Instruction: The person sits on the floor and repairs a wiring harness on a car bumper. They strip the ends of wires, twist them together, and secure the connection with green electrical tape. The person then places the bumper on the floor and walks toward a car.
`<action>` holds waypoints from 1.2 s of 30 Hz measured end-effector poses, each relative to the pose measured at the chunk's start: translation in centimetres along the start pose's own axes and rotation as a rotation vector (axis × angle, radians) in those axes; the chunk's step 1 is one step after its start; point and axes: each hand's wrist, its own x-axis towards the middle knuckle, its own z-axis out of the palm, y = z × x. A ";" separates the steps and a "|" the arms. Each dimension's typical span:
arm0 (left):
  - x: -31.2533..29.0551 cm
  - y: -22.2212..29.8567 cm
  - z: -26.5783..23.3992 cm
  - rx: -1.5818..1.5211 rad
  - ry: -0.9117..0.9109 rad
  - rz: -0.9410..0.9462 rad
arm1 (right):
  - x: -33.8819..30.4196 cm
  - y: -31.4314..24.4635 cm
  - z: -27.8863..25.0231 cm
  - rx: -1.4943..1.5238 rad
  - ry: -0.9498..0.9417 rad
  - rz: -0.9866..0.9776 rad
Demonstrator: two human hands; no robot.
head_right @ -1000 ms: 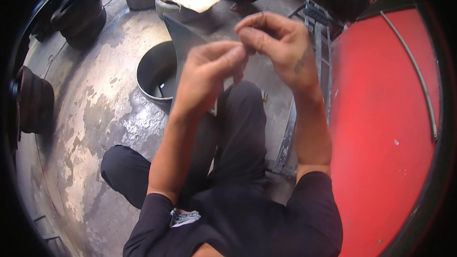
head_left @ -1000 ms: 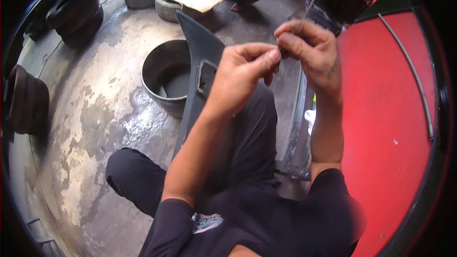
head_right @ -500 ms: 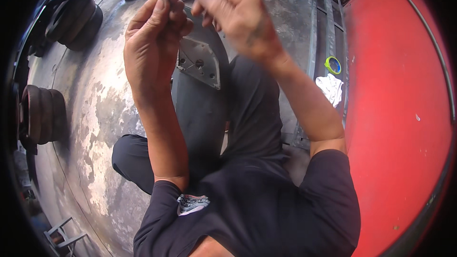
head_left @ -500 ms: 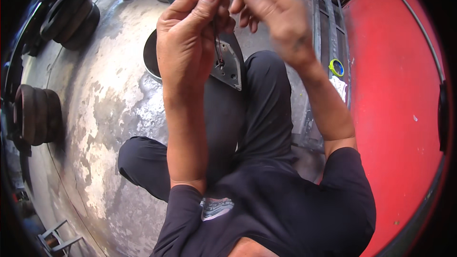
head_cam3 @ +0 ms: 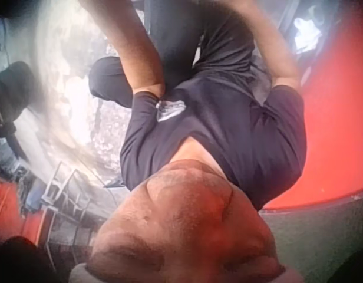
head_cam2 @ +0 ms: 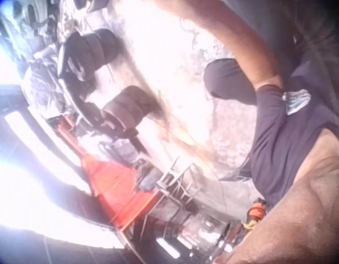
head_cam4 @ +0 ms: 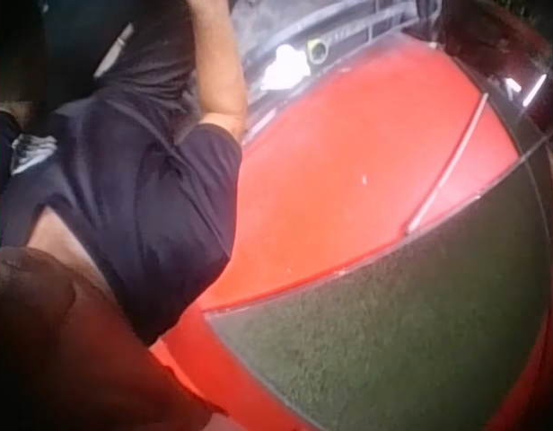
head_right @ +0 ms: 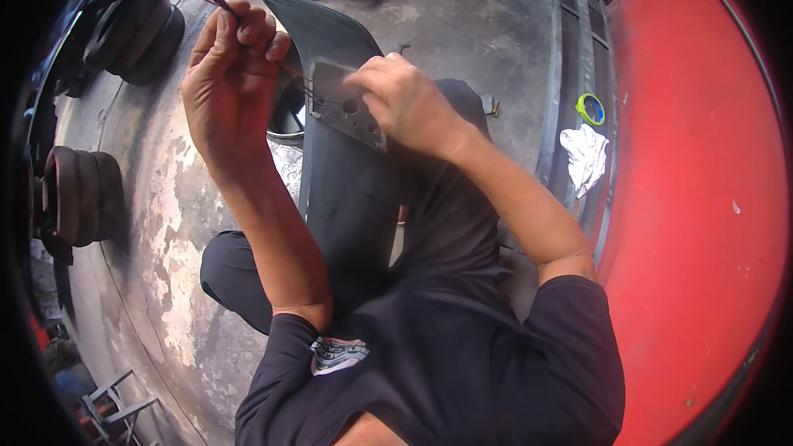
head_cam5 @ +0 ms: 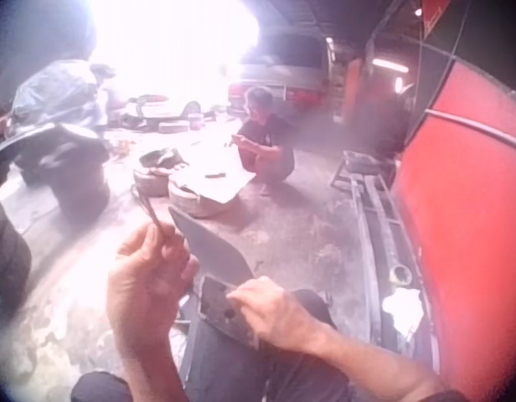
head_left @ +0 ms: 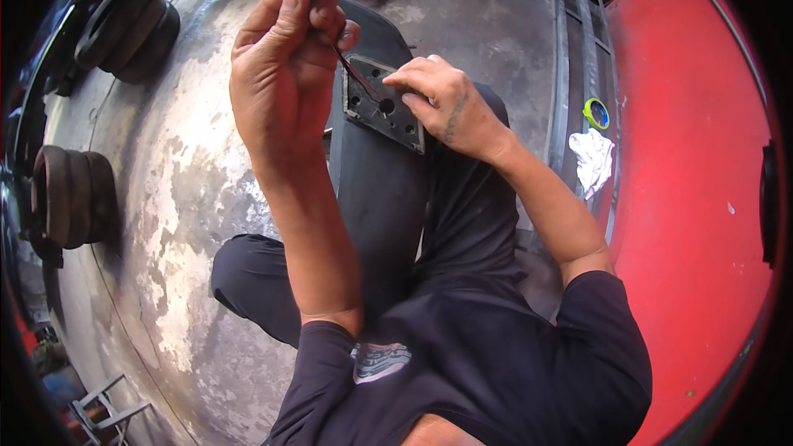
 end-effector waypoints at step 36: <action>0.5 0.1 2.1 -0.074 0.128 -0.047 | 4.2 -1.7 -1.2 0.850 -0.301 0.317</action>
